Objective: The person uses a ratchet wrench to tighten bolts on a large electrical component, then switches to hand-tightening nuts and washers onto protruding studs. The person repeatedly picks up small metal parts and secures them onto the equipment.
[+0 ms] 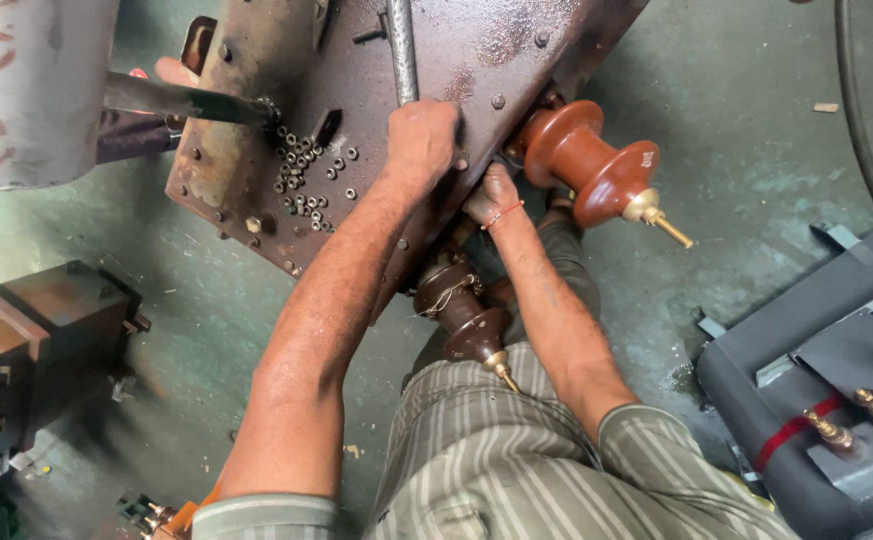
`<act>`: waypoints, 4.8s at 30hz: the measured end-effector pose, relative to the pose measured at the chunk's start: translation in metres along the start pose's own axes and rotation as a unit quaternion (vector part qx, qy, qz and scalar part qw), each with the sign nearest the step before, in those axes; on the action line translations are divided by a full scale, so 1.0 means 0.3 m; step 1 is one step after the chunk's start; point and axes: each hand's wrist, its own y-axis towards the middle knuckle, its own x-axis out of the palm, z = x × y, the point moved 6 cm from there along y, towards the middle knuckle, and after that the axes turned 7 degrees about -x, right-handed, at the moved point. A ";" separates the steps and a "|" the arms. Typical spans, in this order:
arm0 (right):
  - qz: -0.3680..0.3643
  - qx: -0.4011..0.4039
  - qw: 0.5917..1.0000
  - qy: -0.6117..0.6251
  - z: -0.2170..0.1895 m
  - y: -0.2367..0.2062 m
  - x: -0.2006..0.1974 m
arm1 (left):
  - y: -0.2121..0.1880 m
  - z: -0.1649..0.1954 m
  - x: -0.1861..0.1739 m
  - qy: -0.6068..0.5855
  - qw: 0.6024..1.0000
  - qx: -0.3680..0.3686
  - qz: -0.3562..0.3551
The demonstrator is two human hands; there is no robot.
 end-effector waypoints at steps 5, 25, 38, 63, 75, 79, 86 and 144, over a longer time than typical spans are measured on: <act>-0.040 0.001 0.998 0.049 0.011 0.009 0.006 | -0.004 0.008 -0.021 0.000 1.000 0.001 0.007; 0.044 0.001 0.997 -0.057 -0.044 0.025 -0.029 | 0.004 -0.003 -0.016 -0.004 1.000 -0.018 -0.006; 0.047 0.015 0.999 -0.010 -0.035 -0.005 0.011 | 0.007 -0.004 -0.012 -0.010 1.000 -0.018 -0.009; 0.022 0.015 1.000 -0.008 -0.017 0.035 -0.016 | 0.003 0.001 -0.029 -0.011 0.999 -0.025 -0.036; 0.016 -0.012 0.997 -0.068 -0.022 0.062 -0.042 | 0.012 -0.003 -0.007 -0.001 1.000 -0.007 -0.014; 0.016 0.030 0.990 -0.134 -0.027 0.026 -0.053 | 0.013 -0.001 -0.022 -0.009 0.999 -0.006 -0.034; 0.004 0.056 0.995 -0.078 -0.007 0.051 -0.056 | 0.006 0.004 -0.023 0.005 0.999 -0.013 -0.052; -0.238 -0.400 0.439 -0.769 0.001 -0.558 0.417 | -0.591 0.046 0.261 -0.983 0.159 -0.055 -0.074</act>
